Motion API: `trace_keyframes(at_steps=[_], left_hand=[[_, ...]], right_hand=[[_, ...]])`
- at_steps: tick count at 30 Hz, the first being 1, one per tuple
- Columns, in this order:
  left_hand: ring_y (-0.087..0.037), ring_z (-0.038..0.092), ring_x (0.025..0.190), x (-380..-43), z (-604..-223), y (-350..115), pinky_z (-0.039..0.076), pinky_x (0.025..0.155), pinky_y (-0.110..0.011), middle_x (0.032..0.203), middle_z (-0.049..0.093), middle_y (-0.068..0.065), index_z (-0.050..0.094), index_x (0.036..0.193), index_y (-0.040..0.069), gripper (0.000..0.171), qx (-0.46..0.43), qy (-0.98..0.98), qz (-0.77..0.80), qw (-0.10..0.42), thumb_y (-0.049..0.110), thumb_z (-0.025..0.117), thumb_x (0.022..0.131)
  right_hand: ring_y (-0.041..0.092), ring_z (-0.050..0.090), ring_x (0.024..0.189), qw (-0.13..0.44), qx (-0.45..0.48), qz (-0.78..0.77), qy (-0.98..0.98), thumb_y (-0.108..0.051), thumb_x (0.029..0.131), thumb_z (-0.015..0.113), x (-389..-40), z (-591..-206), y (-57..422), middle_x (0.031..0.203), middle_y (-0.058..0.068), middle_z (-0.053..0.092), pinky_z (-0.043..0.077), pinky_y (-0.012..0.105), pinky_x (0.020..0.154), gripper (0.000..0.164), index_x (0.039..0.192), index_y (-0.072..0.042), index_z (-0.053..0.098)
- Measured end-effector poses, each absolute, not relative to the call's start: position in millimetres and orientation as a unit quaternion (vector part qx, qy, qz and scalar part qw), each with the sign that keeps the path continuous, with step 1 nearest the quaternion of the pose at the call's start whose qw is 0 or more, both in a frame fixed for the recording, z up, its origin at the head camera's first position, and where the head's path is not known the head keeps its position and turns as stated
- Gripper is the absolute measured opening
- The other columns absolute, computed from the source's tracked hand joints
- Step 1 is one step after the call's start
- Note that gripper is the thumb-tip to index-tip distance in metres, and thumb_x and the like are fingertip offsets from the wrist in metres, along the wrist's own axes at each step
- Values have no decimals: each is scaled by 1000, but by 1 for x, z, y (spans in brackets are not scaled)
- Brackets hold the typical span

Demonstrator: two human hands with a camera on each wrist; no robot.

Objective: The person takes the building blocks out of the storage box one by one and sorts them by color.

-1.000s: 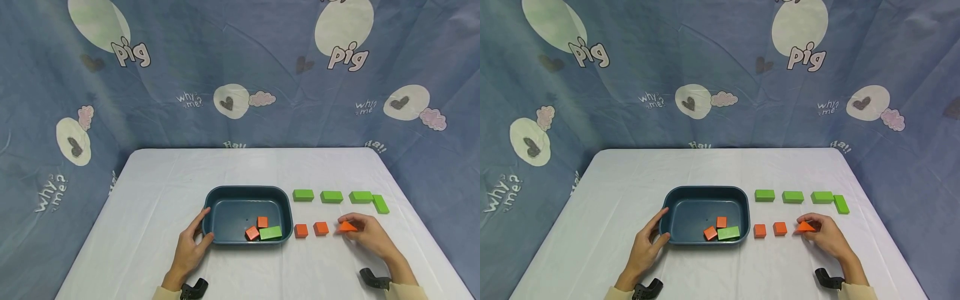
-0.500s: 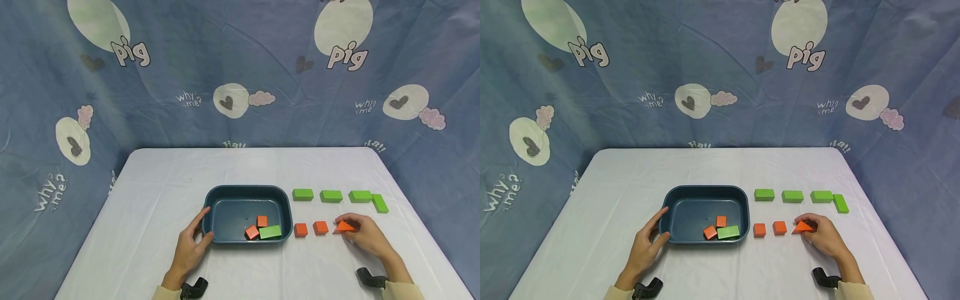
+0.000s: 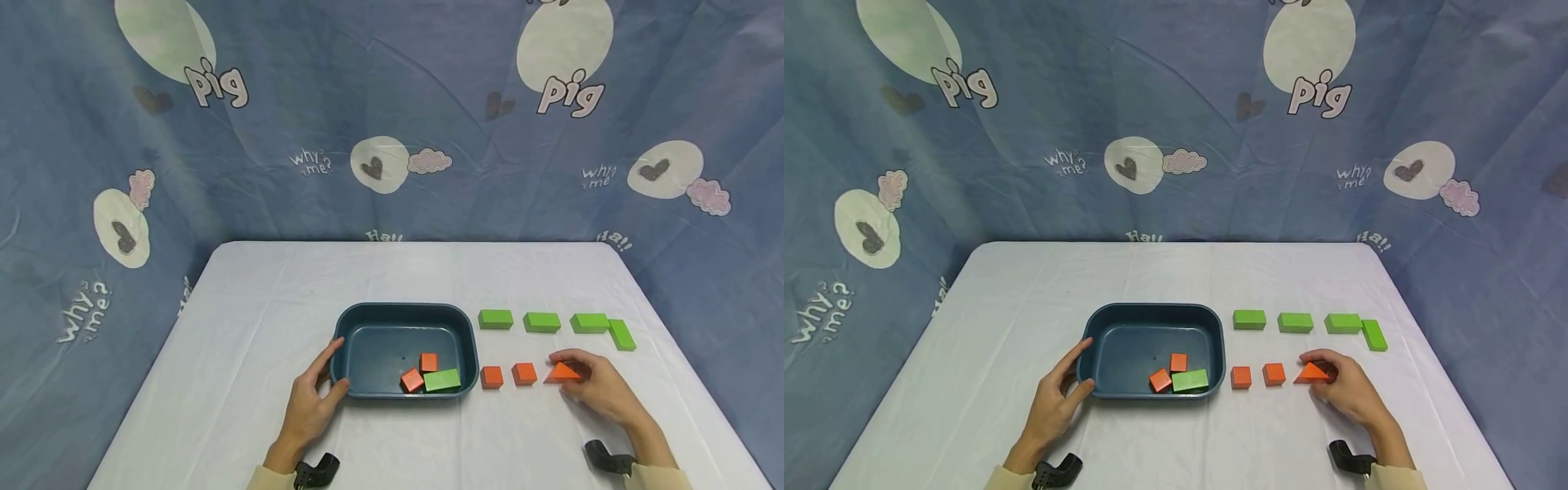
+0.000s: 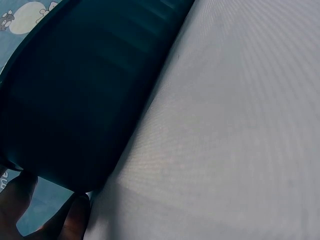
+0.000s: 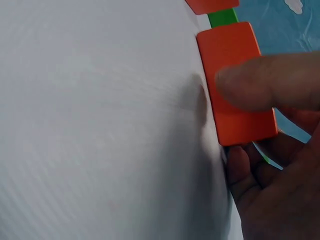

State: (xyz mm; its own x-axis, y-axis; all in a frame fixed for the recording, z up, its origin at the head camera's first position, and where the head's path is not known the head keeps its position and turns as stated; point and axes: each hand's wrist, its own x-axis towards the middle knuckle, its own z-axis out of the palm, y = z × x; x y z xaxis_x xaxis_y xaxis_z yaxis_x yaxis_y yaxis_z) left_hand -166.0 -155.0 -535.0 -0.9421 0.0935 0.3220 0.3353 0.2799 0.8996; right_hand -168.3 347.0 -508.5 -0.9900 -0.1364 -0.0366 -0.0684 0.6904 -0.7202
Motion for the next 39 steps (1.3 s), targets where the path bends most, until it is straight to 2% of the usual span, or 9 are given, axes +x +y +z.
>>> trace_keyframes(at_steps=[7,10,15,22,27,34,39], left_hand=[[-31,57,129,-166,-535,-156,47,100,-18,154,45,-18,51,150,13,66,-141,-791,-587,106,1,74,90],[-30,57,129,-166,-536,-156,47,99,-18,153,46,-18,51,150,12,66,-140,-791,-585,108,1,74,90],[-29,58,128,-165,-536,-157,48,99,-18,153,47,-17,51,150,11,65,-134,-793,-585,107,2,74,90],[-32,58,128,-166,-542,-155,47,99,-18,153,46,-18,51,150,8,65,-129,-795,-583,106,2,74,89],[-34,58,128,-165,-542,-155,47,100,-19,153,45,-18,51,149,6,64,-128,-796,-581,111,2,74,89],[-34,60,126,-166,-541,-155,49,99,-21,152,47,-18,51,149,5,64,-130,-796,-582,105,3,74,90],[-34,60,125,-166,-539,-156,49,99,-21,152,48,-17,51,149,6,65,-127,-797,-581,103,2,74,89]], right_hand=[[14,64,94,28,-63,-436,897,4,76,83,-166,-506,354,127,19,64,53,21,78,61,133,1,61],[15,63,98,9,-63,-451,890,3,79,82,-166,-500,355,129,22,61,54,19,80,61,135,2,58],[10,61,106,-25,-45,-453,890,-1,84,80,-170,-488,352,134,15,58,52,15,82,61,140,1,55],[13,61,106,-84,-85,-506,854,10,85,75,-181,-477,342,131,4,59,52,14,83,56,137,8,53],[18,62,105,-82,-117,-539,830,12,85,73,-193,-469,327,128,6,62,53,16,84,52,135,7,57],[21,62,105,-76,-150,-563,809,15,85,71,-207,-465,308,127,3,64,53,18,86,51,134,7,58],[24,61,106,-74,-163,-569,803,12,87,72,-219,-461,291,127,6,63,53,19,87,49,134,5,59]])
